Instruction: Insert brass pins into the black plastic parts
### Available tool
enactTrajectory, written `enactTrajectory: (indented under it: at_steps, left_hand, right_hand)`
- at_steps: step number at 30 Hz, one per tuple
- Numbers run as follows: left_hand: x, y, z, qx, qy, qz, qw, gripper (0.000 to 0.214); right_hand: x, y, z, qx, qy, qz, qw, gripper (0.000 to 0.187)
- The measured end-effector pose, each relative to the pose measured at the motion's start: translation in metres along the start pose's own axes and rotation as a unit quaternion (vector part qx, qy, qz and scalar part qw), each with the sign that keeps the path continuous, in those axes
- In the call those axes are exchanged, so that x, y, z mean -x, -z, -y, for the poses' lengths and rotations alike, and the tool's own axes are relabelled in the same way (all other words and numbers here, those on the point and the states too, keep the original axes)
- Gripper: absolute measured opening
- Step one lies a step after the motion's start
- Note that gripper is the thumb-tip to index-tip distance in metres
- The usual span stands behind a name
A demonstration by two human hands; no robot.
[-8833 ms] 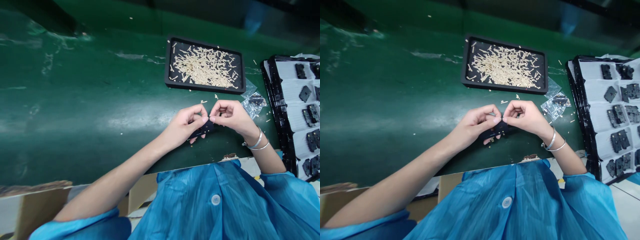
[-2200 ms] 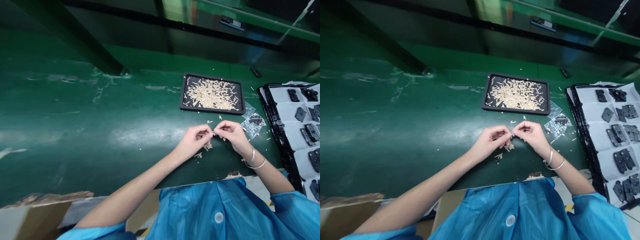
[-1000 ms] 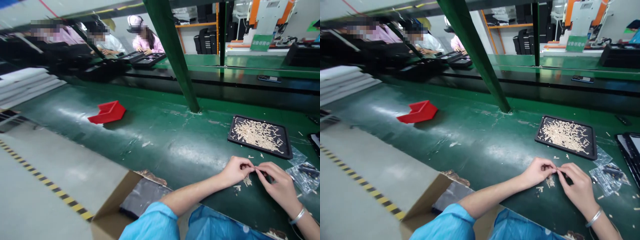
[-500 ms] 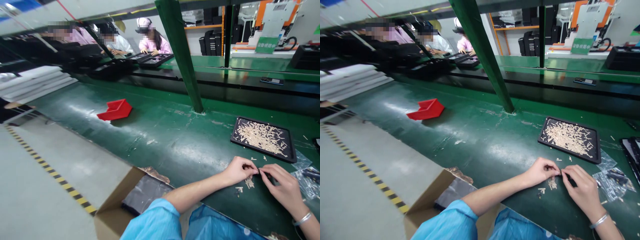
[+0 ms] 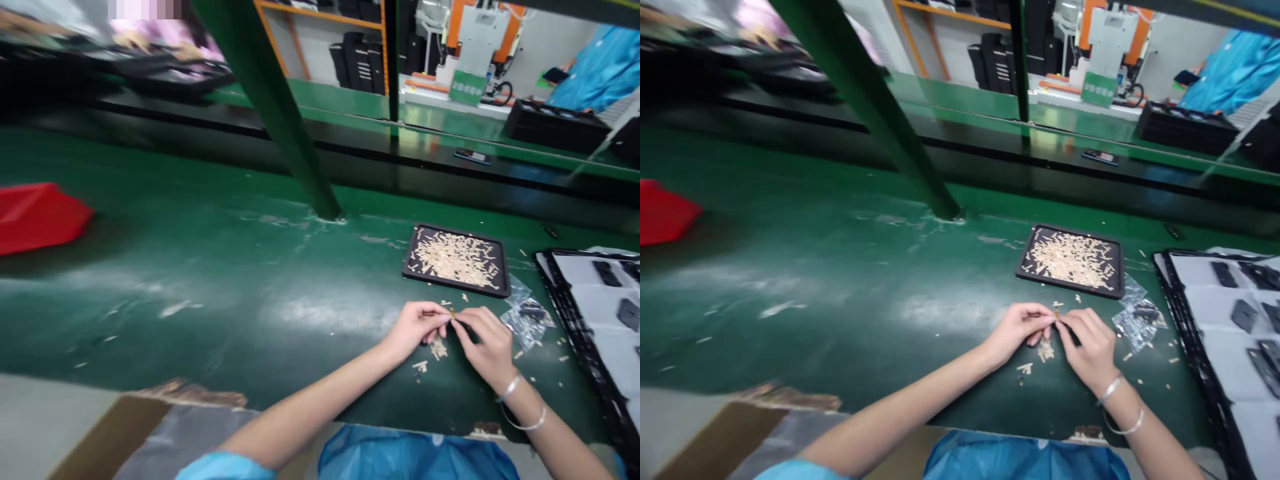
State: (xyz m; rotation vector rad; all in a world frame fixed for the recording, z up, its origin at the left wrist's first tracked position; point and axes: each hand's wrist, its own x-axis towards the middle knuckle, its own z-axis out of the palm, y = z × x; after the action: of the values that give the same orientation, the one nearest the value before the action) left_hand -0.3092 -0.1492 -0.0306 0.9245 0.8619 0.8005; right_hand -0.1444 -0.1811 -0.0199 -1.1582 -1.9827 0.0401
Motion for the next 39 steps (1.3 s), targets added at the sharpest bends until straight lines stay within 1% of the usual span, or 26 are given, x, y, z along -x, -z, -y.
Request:
enactTrajectory:
  at_steps: [5, 10, 11, 12, 14, 15, 16, 20, 23, 24, 25, 26, 28, 29, 30, 31, 33, 39]
  left_hand:
    - [0.0, 0.001, -0.002, -0.007, -0.002, -0.003, 1.0, 0.034]
    - [0.001, 0.002, -0.002, -0.044, -0.008, -0.008, 0.999, 0.032]
    - [0.001, 0.001, -0.002, -0.054, -0.013, -0.01, 0.998, 0.031]
    - [0.001, 0.001, -0.003, -0.065, -0.019, -0.012, 0.998, 0.029]
    - [0.003, 0.0, -0.005, -0.087, -0.031, -0.01, 0.996, 0.024]
    - [0.004, 0.0, -0.006, -0.097, -0.037, -0.005, 0.995, 0.023]
    - [0.005, -0.001, -0.007, -0.106, -0.041, 0.002, 0.994, 0.023]
    - [0.008, -0.002, -0.011, -0.132, -0.049, 0.031, 0.99, 0.026]
    - [0.009, -0.001, -0.01, -0.15, -0.056, 0.039, 0.986, 0.029]
    - [0.009, -0.001, -0.01, -0.157, -0.058, 0.039, 0.985, 0.029]
    - [0.009, -0.001, -0.01, -0.164, -0.061, 0.038, 0.984, 0.029]
    - [0.009, 0.0, -0.009, -0.171, -0.063, 0.036, 0.983, 0.029]
    - [0.008, 0.0, -0.009, -0.187, -0.068, 0.029, 0.979, 0.028]
    - [0.009, 0.0, -0.008, -0.197, -0.072, 0.024, 0.978, 0.027]
    - [0.009, -0.001, -0.008, -0.206, -0.076, 0.017, 0.975, 0.026]
    - [0.009, -0.001, -0.008, -0.216, -0.081, 0.009, 0.973, 0.025]
    - [0.009, -0.001, -0.008, -0.236, -0.091, -0.007, 0.968, 0.023]
    - [0.009, -0.002, -0.005, -0.273, -0.112, -0.029, 0.955, 0.021]
  right_hand:
    - [-0.002, 0.0, 0.004, -0.015, -0.002, -0.034, 0.999, 0.011]
    - [-0.004, -0.001, 0.006, -0.048, -0.032, -0.027, 0.998, 0.013]
    - [-0.004, -0.001, 0.006, -0.064, -0.06, -0.016, 0.996, 0.013]
    - [-0.004, -0.001, 0.005, -0.089, -0.103, -0.001, 0.991, 0.013]
    - [-0.004, -0.001, 0.004, -0.151, -0.203, 0.032, 0.967, 0.013]
    - [-0.004, -0.001, 0.003, -0.178, -0.244, 0.046, 0.952, 0.014]
    - [-0.004, -0.001, 0.002, -0.197, -0.272, 0.056, 0.94, 0.014]
    - [-0.005, -0.002, -0.001, -0.223, -0.297, 0.071, 0.926, 0.016]
    - [-0.006, -0.002, 0.0, -0.23, -0.307, 0.07, 0.921, 0.016]
    - [-0.006, -0.002, 0.001, -0.225, -0.306, 0.064, 0.923, 0.015]
    - [-0.006, -0.002, 0.002, -0.212, -0.294, 0.054, 0.93, 0.014]
    - [-0.006, -0.001, 0.003, -0.189, -0.269, 0.039, 0.944, 0.013]
    - [-0.005, 0.0, 0.005, -0.124, -0.18, 0.007, 0.976, 0.012]
    - [-0.005, 0.0, 0.005, -0.089, -0.129, -0.004, 0.988, 0.012]
    - [-0.004, 0.0, 0.006, -0.06, -0.086, -0.009, 0.994, 0.013]
    - [-0.004, 0.001, 0.006, -0.039, -0.058, -0.011, 0.998, 0.013]
    - [-0.004, 0.001, 0.006, -0.011, -0.03, -0.006, 0.999, 0.014]
    - [-0.003, 0.0, 0.005, 0.039, -0.001, 0.016, 0.999, 0.016]
